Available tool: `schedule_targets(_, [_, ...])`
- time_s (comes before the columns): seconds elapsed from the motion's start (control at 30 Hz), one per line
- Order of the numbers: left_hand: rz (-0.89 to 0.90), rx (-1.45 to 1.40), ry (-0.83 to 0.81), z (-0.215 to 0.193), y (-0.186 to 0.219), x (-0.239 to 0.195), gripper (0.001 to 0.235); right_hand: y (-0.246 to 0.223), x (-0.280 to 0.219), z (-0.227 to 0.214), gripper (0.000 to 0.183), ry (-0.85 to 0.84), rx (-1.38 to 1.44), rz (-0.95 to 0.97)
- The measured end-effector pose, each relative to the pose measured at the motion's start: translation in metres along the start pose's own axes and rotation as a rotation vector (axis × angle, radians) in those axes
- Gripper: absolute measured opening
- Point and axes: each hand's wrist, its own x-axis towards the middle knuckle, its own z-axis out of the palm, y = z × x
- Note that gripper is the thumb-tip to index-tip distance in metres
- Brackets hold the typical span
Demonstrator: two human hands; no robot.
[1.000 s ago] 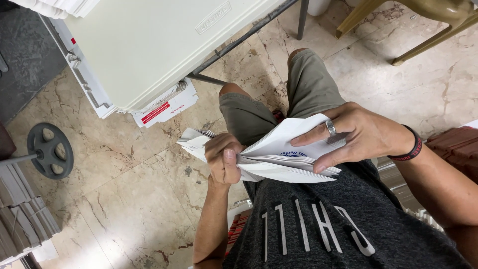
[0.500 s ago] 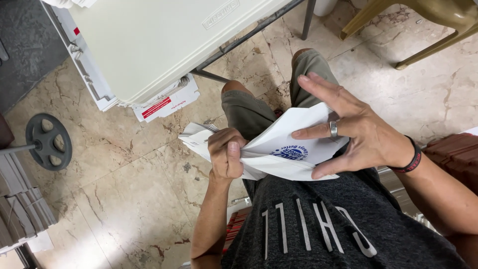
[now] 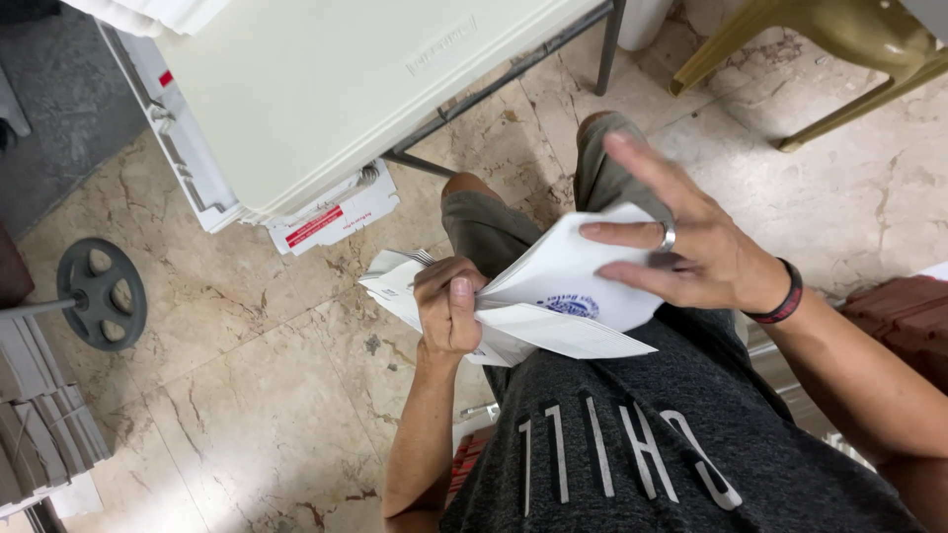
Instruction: Organizing and stacking flat-folded cardboard boxes on a table.
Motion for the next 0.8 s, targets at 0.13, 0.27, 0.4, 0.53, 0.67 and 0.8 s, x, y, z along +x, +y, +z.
schedule_targets(0.13, [0.004, 0.022, 0.006, 0.002, -0.004, 0.008, 0.051, -0.004, 0.002, 0.004, 0.034, 0.0, -0.291, -0.067])
schedule_targets(0.27, [-0.112, 0.152, -0.02, 0.007, -0.024, 0.004, 0.053, -0.016, 0.008, -0.001, 0.041, -0.056, -0.121, 0.177])
schedule_targets(0.4, [-0.193, 0.183, -0.019, 0.011, -0.036, 0.001, 0.052, -0.008, 0.008, -0.004, 0.067, -0.105, -0.052, 0.266])
schedule_targets(0.53, [-0.157, 0.165, -0.024, 0.009, -0.028, 0.003, 0.051, -0.01, 0.008, -0.005, 0.068, -0.095, -0.089, 0.233])
schedule_targets(0.67, [-0.148, 0.16, 0.025, 0.009, -0.027, 0.004, 0.05, -0.004, 0.009, -0.005, 0.062, -0.108, 0.006, 0.236])
schedule_targets(0.8, [-0.156, 0.144, 0.045, 0.011, -0.029, 0.003, 0.052, 0.003, 0.008, -0.005, 0.059, -0.101, 0.088, 0.236])
